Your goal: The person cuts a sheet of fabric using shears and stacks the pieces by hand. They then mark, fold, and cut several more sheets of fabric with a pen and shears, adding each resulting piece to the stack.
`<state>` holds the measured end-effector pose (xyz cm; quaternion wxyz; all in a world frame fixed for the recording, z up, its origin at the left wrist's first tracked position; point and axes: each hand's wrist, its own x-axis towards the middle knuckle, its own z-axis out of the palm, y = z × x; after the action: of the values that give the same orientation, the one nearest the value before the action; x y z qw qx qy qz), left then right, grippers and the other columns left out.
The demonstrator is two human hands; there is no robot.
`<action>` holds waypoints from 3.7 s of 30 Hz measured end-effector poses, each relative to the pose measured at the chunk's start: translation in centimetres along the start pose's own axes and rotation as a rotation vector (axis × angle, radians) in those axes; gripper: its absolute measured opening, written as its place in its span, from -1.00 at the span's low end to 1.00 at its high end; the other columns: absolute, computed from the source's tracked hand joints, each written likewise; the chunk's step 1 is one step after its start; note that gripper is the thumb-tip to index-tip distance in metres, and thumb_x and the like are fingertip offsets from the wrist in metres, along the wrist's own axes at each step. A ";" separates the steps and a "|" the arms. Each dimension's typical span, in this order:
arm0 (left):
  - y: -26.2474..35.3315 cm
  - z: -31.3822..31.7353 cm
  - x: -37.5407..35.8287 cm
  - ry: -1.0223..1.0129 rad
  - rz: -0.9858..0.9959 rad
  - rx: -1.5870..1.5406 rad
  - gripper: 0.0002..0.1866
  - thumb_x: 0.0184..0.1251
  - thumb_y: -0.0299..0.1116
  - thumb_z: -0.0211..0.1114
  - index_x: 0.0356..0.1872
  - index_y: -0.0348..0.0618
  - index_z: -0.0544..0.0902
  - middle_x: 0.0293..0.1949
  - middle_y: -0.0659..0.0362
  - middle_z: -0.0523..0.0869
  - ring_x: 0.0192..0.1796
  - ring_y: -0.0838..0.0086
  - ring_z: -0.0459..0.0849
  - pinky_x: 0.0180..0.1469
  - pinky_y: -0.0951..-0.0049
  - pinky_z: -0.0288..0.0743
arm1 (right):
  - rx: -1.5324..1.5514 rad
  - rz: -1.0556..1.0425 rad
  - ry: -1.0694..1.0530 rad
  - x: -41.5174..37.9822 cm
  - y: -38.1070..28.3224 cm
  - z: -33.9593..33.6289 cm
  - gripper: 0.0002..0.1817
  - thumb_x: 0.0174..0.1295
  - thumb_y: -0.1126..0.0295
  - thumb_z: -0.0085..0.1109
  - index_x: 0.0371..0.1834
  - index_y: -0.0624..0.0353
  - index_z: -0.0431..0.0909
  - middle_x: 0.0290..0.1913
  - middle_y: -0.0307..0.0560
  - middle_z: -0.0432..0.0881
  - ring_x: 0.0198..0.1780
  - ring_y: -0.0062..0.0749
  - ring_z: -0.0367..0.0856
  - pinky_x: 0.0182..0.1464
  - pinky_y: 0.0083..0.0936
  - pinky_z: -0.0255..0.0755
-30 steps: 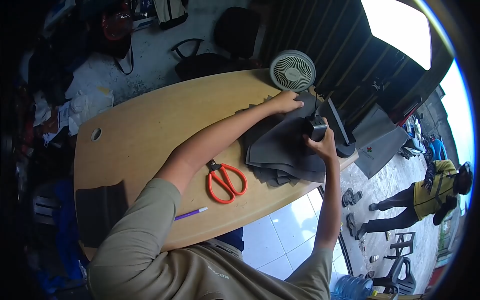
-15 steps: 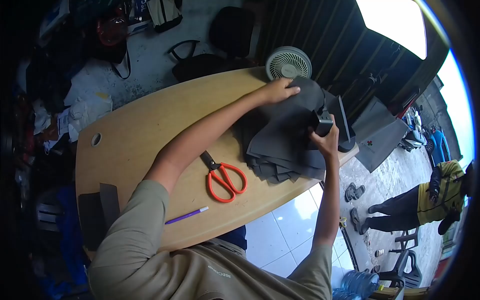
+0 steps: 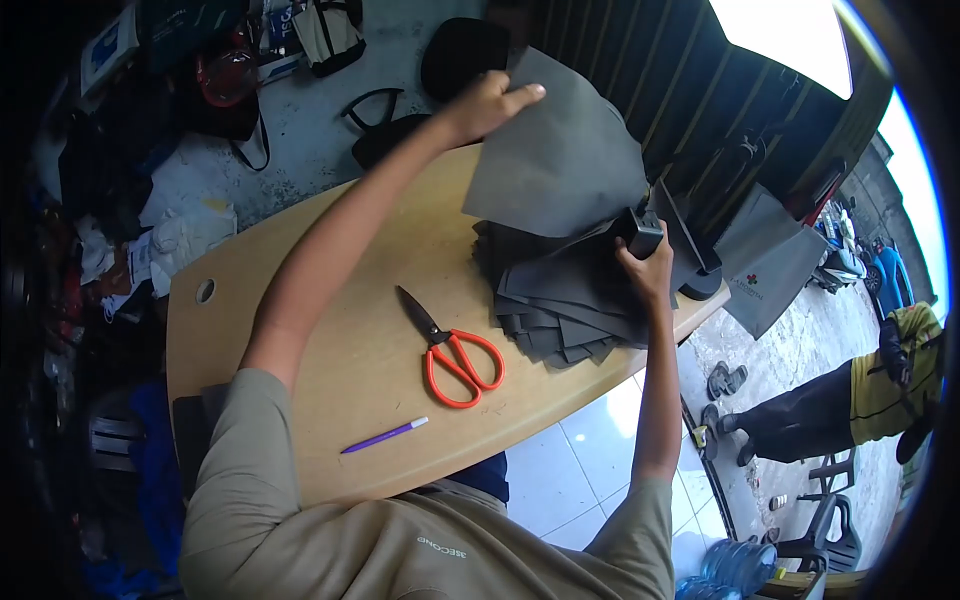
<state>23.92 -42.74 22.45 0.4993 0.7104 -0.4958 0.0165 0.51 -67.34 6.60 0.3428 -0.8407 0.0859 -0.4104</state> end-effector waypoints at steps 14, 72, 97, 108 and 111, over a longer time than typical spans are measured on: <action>5.7 -18.5 -9.7 0.077 -0.200 0.343 -0.50 0.56 0.09 0.28 -0.23 -0.26 0.71 -0.42 0.25 0.66 -0.39 0.54 0.59 -0.33 0.36 0.47 | 0.173 0.144 0.086 -2.1 -0.1 0.4 -0.11 0.23 0.18 0.58 0.51 0.21 0.23 0.35 0.08 0.46 0.36 -0.23 0.47 0.42 -0.39 0.31; 5.5 -12.1 -57.0 -0.214 -0.498 1.006 -0.37 0.47 0.17 0.21 0.50 0.29 0.51 0.59 0.15 0.31 0.54 0.05 0.25 0.34 -0.41 0.11 | -0.404 -0.392 -0.785 -8.8 -26.5 43.4 -0.29 0.52 -0.24 -0.17 0.65 -0.22 0.25 0.68 0.00 0.19 0.72 -0.11 0.02 0.61 0.35 -0.16; 13.6 -28.4 -53.8 -0.442 -0.215 1.175 -0.73 0.00 -0.46 0.35 -0.20 -0.06 0.73 -0.17 0.25 0.61 0.02 0.31 0.56 0.14 0.22 0.45 | 0.128 -0.832 -1.171 -13.9 -30.7 29.2 -0.51 0.18 0.51 0.21 0.24 0.18 0.53 0.44 0.07 0.45 0.52 0.04 0.34 0.56 -0.07 0.22; 11.0 -27.1 -68.0 -0.243 -0.465 1.191 -0.73 0.06 -0.49 0.37 -0.15 -0.10 0.73 -0.06 0.13 0.61 0.12 0.19 0.55 0.20 0.13 0.44 | 0.022 -0.721 -1.087 -13.1 -28.4 26.6 -0.47 -0.02 0.66 0.11 0.14 0.24 0.51 0.41 0.12 0.46 0.53 0.11 0.32 0.54 -0.06 0.21; 9.7 -26.4 -69.0 -0.248 -0.461 1.165 -0.68 0.01 -0.48 0.41 -0.13 -0.12 0.73 -0.03 0.12 0.60 0.16 0.17 0.54 0.25 0.09 0.44 | 0.011 -0.709 -1.080 -13.0 -27.8 26.1 -0.47 -0.06 0.69 0.07 0.10 0.25 0.52 0.39 0.14 0.47 0.52 0.13 0.33 0.54 -0.06 0.22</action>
<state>-5.66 23.85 6.63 -0.0393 0.9505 -0.2940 0.0931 7.80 -27.78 5.21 0.1859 -0.9044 -0.3837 -0.0183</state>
